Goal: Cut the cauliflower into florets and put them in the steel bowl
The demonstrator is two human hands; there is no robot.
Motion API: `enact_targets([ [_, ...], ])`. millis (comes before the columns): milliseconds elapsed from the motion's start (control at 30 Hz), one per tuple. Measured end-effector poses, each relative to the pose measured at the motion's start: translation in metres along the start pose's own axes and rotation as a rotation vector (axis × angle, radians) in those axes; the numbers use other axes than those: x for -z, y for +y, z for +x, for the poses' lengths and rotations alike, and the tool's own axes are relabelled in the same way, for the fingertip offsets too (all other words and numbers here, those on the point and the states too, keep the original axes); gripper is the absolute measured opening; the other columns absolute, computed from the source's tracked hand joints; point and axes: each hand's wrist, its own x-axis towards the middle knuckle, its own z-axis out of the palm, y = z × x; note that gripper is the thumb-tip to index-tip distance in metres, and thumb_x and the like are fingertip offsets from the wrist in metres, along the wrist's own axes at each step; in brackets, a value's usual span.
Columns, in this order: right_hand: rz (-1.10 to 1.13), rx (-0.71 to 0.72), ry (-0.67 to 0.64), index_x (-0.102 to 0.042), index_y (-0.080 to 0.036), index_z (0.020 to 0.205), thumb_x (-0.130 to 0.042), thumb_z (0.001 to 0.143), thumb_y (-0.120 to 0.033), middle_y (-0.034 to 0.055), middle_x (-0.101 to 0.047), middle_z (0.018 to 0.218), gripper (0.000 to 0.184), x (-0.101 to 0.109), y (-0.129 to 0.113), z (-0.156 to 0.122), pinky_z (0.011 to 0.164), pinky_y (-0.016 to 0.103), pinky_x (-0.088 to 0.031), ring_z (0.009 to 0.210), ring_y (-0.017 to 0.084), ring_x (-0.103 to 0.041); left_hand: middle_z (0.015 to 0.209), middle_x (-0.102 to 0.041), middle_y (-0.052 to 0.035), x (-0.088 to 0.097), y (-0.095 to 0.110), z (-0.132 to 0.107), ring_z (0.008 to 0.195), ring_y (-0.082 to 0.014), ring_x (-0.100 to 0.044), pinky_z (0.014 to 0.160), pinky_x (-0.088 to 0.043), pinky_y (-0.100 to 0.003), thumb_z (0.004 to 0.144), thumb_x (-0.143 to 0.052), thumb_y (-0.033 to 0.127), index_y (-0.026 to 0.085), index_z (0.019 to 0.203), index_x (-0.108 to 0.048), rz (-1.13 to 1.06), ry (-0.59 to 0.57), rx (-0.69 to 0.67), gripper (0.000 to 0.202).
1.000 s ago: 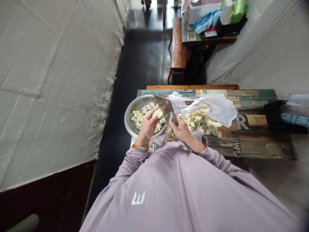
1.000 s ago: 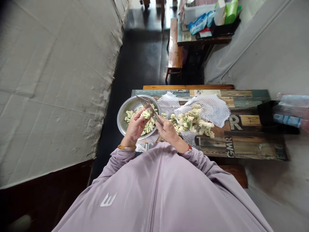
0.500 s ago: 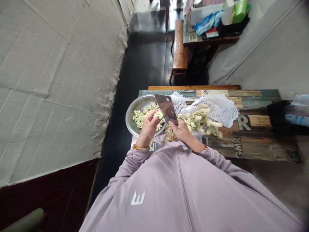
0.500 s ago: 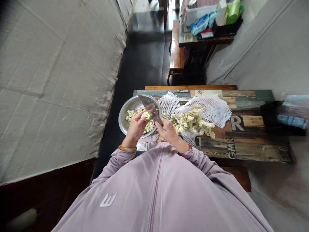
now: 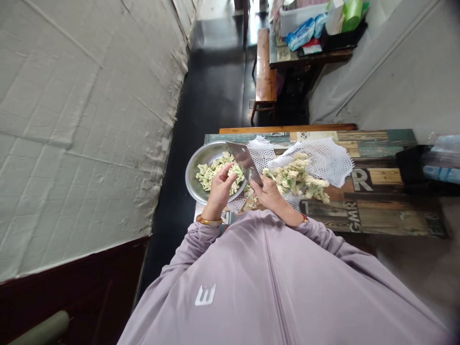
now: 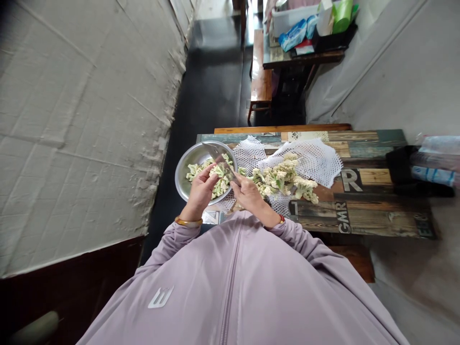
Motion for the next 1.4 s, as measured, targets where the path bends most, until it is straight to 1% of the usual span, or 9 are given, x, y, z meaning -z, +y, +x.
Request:
enact_targets([
  [133,-0.027,-0.009,0.038,-0.065,-0.019,0.107,-0.047,0.097,-0.026,0.0057,-0.069,0.083,0.022,-0.004,0.000,0.003,0.082,0.035,-0.059,0.086,0.022,-0.071,0.118,-0.071,-0.0097,0.001,0.000,-0.001,0.108,-0.0227,-0.064,0.096,-0.050,-0.035,0.077,-0.078,0.035,0.017,0.123,-0.069,0.092,0.046,-0.073,0.050],
  [267,-0.043,-0.007,0.013,-0.065,-0.018,0.118,-0.046,0.097,-0.025,0.0081,-0.072,0.097,0.029,-0.009,0.001,0.008,0.090,0.037,-0.058,0.098,0.023,-0.071,0.118,-0.071,-0.0101,0.003,0.001,-0.001,0.111,-0.0241,-0.064,0.097,-0.050,-0.036,0.078,-0.077,0.035,0.017,0.124,-0.068,0.136,0.079,-0.079,0.050],
  [500,-0.034,0.075,0.024,-0.062,-0.020,0.130,-0.045,0.097,-0.026,0.0100,-0.069,0.125,0.037,-0.020,0.010,0.019,0.109,0.043,-0.050,0.123,0.025,-0.063,0.124,-0.070,-0.0117,0.012,0.001,0.004,0.122,-0.0266,-0.060,0.103,-0.046,-0.038,0.078,-0.076,0.034,0.016,0.124,-0.068,0.150,0.076,-0.087,0.050],
  [600,-0.028,0.080,0.007,-0.062,-0.019,0.131,-0.045,0.098,-0.028,0.0104,-0.070,0.125,0.038,-0.023,0.014,0.022,0.109,0.044,-0.050,0.120,0.024,-0.064,0.128,-0.068,-0.0119,0.019,-0.001,0.008,0.118,-0.0257,-0.062,0.103,-0.047,-0.038,0.077,-0.077,0.035,0.017,0.125,-0.067,0.113,0.052,-0.048,0.052],
  [733,-0.048,0.127,0.000,-0.061,-0.019,0.134,-0.044,0.099,-0.027,0.0105,-0.066,0.132,0.039,-0.026,0.016,0.023,0.113,0.042,-0.047,0.127,0.023,-0.060,0.123,-0.070,-0.0115,0.025,-0.005,0.011,0.108,-0.0234,-0.066,0.098,-0.050,-0.038,0.076,-0.079,0.038,0.017,0.126,-0.067,0.037,-0.005,0.060,0.056],
  [933,-0.055,0.112,-0.013,-0.057,-0.021,0.140,-0.043,0.099,-0.022,0.0087,-0.061,0.141,0.044,-0.033,0.016,0.025,0.116,0.039,-0.043,0.134,0.019,-0.055,0.126,-0.069,-0.0101,0.030,-0.011,0.013,0.113,-0.0234,-0.064,0.098,-0.050,-0.035,0.082,-0.073,0.036,0.018,0.130,-0.065,0.195,0.028,-0.017,0.051],
  [1133,-0.057,0.081,-0.121,-0.054,-0.023,0.144,-0.046,0.095,-0.018,0.0068,-0.061,0.143,0.050,-0.034,0.010,0.029,0.116,0.041,-0.044,0.134,0.020,-0.056,0.111,-0.075,-0.0110,0.049,-0.006,0.023,0.112,-0.0272,-0.065,0.097,-0.051,-0.040,0.069,-0.082,0.030,0.015,0.117,-0.072,0.197,0.023,0.024,0.051],
  [1267,-0.054,0.064,-0.057,-0.053,-0.022,0.145,-0.044,0.095,-0.016,0.0087,-0.061,0.142,0.051,-0.045,0.001,0.030,0.114,0.044,-0.046,0.132,0.021,-0.058,0.121,-0.072,-0.0108,0.050,0.001,0.025,0.112,-0.0259,-0.066,0.099,-0.051,-0.040,0.069,-0.083,0.033,0.018,0.122,-0.071,0.074,0.010,0.118,0.057],
  [1400,-0.040,0.063,0.014,-0.058,-0.020,0.140,-0.045,0.094,-0.016,0.0110,-0.063,0.140,0.048,-0.055,-0.002,0.033,0.115,0.048,-0.045,0.132,0.024,-0.058,0.121,-0.073,-0.0082,0.048,0.003,0.025,0.108,-0.0224,-0.068,0.099,-0.050,-0.036,0.070,-0.083,0.035,0.020,0.125,-0.070,-0.053,-0.029,0.173,0.059],
])
